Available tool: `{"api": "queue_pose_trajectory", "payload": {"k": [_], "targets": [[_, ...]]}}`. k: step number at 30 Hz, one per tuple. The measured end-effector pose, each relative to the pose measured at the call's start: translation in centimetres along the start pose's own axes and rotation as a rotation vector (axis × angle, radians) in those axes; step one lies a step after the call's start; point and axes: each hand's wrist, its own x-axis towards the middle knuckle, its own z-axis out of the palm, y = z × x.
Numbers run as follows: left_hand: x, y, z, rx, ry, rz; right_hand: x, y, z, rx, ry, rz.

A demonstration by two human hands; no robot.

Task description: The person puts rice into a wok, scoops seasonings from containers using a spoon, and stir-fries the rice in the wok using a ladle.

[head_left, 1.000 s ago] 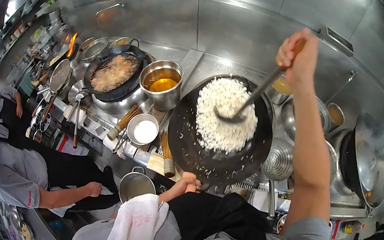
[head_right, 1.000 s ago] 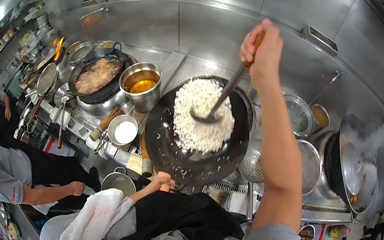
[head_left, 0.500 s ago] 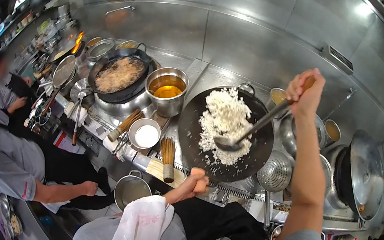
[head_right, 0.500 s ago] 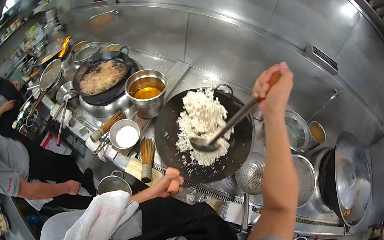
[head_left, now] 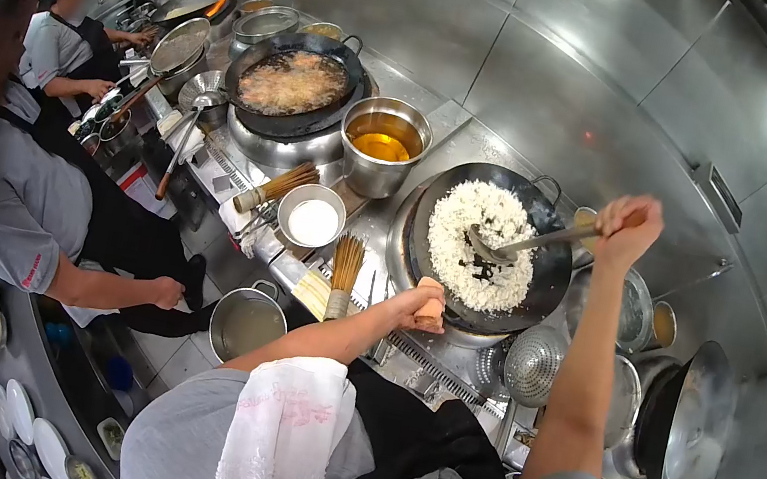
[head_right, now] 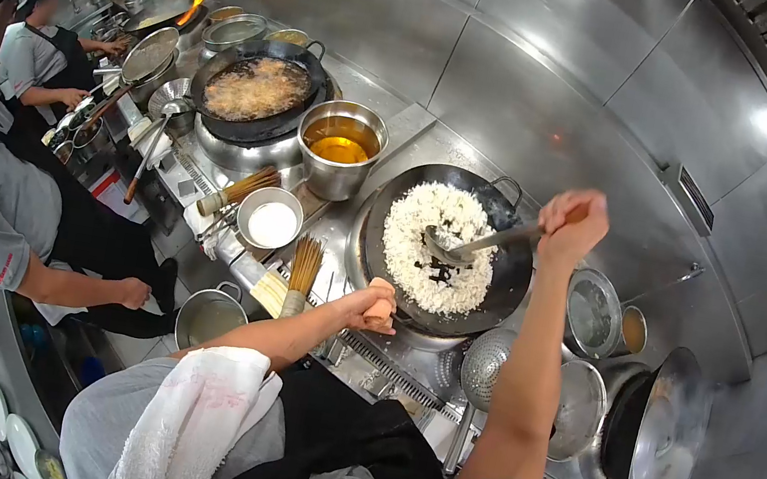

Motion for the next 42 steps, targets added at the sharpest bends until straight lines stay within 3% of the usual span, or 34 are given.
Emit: {"api": "queue_pose_trajectory", "payload": {"k": [1,2,6,8,13,15,17,20,22,23,25,28,31,34,38,42], "targets": [[0.9,0.2,-0.1,0.025,-0.021,-0.002,0.8,-2.1,2.1,-0.002,-0.031,-0.034],[0.9,0.7,0.4,0.025,-0.022,0.004,0.4,-4.7,4.1,0.098,-0.226,-0.057],[-0.1,0.1,0.6,-0.008,0.02,-0.011,-1.0,4.0,1.6,0.202,-0.161,0.118],[0.6,0.5,0.9,-0.016,0.02,0.033,0.1,5.9,1.1,-0.261,-0.351,0.05],[1.1,-0.2,0.0,-0.052,-0.043,0.075,2.7,0.6,3.8,-0.218,-0.217,0.025],[0.9,-0.1,0.3,-0.055,-0.05,0.07,1.9,2.2,3.2,0.178,-0.299,-0.104],[-0.1,0.1,1.2,-0.044,0.004,0.129,0.7,7.0,1.5,-0.012,-0.265,-0.023],[0.1,-0.1,0.8,-0.052,-0.05,0.113,2.9,4.2,1.7,-0.202,-0.218,0.095],[-0.1,0.5,0.9,-0.02,-0.037,0.095,4.8,1.8,3.0,-0.239,-0.177,-0.009],[-0.1,0.4,1.2,-0.007,-0.025,0.07,5.2,1.7,2.9,-0.243,-0.175,-0.01],[-0.3,0.3,1.6,-0.019,-0.005,0.076,5.1,2.2,2.4,0.073,-0.213,-0.115],[-0.4,0.4,1.4,-0.001,0.011,0.051,4.9,6.4,0.4,-0.033,-0.193,0.018],[0.0,0.0,1.0,-0.014,-0.03,0.102,6.1,2.3,2.3,-0.141,-0.148,0.191],[0.0,0.3,1.6,-0.006,0.003,0.08,4.0,-4.0,5.5,-0.006,-0.253,0.234],[0.3,0.2,0.9,0.014,-0.007,0.063,1.0,3.7,1.5,-0.121,-0.162,0.101],[0.5,-0.2,0.5,0.016,-0.02,0.057,4.5,-1.1,0.3,-0.062,-0.09,0.167]]}}
